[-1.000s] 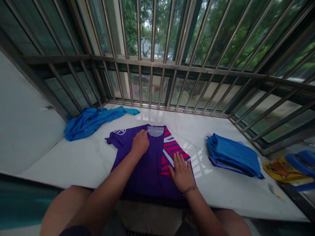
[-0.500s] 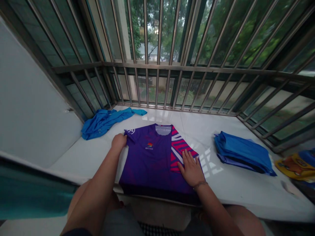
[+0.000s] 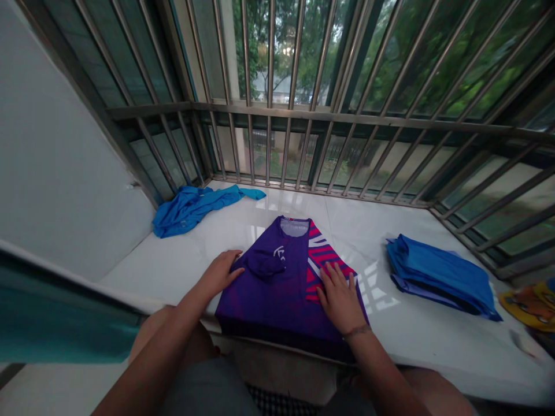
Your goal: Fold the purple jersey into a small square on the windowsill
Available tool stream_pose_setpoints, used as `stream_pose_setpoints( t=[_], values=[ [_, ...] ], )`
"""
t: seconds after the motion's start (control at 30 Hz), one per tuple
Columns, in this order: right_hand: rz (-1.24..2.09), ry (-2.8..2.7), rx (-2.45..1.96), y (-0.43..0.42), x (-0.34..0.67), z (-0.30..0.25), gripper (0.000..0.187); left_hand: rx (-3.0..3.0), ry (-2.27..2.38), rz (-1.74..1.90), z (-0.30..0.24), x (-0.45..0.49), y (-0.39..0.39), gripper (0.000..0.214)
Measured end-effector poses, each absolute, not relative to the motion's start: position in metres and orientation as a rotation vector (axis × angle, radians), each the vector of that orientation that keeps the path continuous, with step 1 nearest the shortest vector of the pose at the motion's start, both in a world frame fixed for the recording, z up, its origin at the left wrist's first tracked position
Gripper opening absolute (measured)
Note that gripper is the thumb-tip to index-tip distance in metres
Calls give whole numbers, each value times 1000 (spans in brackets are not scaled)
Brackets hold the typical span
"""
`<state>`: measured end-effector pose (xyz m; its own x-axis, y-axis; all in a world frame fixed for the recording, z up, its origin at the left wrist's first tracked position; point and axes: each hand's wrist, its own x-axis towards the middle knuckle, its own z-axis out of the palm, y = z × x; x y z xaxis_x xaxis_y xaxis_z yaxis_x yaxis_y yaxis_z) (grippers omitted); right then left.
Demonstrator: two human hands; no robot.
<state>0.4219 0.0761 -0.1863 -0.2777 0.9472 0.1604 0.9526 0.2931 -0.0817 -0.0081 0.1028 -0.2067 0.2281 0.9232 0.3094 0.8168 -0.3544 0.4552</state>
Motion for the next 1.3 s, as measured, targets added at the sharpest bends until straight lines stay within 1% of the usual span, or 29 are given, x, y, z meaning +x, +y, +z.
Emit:
stream_pose_setpoints(
  t=[0.1, 0.17, 0.23, 0.27, 0.33, 0.37, 0.43, 0.5, 0.53, 0.57, 0.6, 0.67, 0.7, 0.73, 0.87, 0.93, 1.07, 1.17, 1.3],
  values=[
    [24, -2416, -1493, 67, 379, -172, 46, 2342, 1552, 764, -198, -13, 114, 41],
    [109, -2472, -1377, 66, 340, -167, 50, 2388, 1485, 741, -195, -11, 123, 37],
    [123, -2513, -1377, 70, 301, -165, 53, 2421, 1442, 722, -194, -10, 130, 33],
    [120, -2532, -1405, 74, 285, -165, 46, 2423, 1431, 717, -195, -10, 133, 31],
    [115, -2545, -1457, 83, 259, -162, 22, 2389, 1426, 729, -197, -12, 136, 28],
    [121, -2528, -1464, 88, 250, -160, 15, 2357, 1433, 746, -197, -13, 137, 27],
    [139, -2435, -1447, 96, 237, -151, 11, 2278, 1460, 787, -197, -16, 135, 29],
    [154, -2318, -1413, 102, 227, -140, 8, 2226, 1478, 813, -197, -16, 133, 48],
    [160, -2284, -1391, 105, 223, -134, 8, 2224, 1480, 817, -196, -14, 133, 58],
    [161, -2267, -1370, 107, 218, -129, 9, 2232, 1482, 821, -196, -13, 132, 63],
    [157, -2264, -1351, 110, 213, -124, 10, 2243, 1490, 826, -196, -11, 133, 61],
    [134, -2292, -1321, 113, 206, -119, 14, 2248, 1526, 838, -197, -9, 137, 44],
    [120, -2331, -1297, 114, 205, -118, 15, 2232, 1546, 850, -197, -10, 139, 39],
    [113, -2390, -1262, 114, 204, -119, 16, 2209, 1554, 865, -198, -12, 141, 40],
    [184, -2739, -996, 103, 214, -132, 17, 2151, 1488, 910, -200, -29, 148, 54],
    [230, -2815, -944, 96, 223, -138, 23, 2151, 1479, 915, -201, -40, 148, 49],
    [315, -2732, -1159, 95, 243, -142, 21, 2171, 1520, 920, -203, -52, 144, 35],
    [352, -2566, -1475, 119, 257, -138, 23, 2238, 1547, 902, -207, -53, 139, 35],
    [329, -2358, -1767, 182, 267, -131, 31, 2337, 1604, 883, -213, -48, 135, 35]
  ],
)
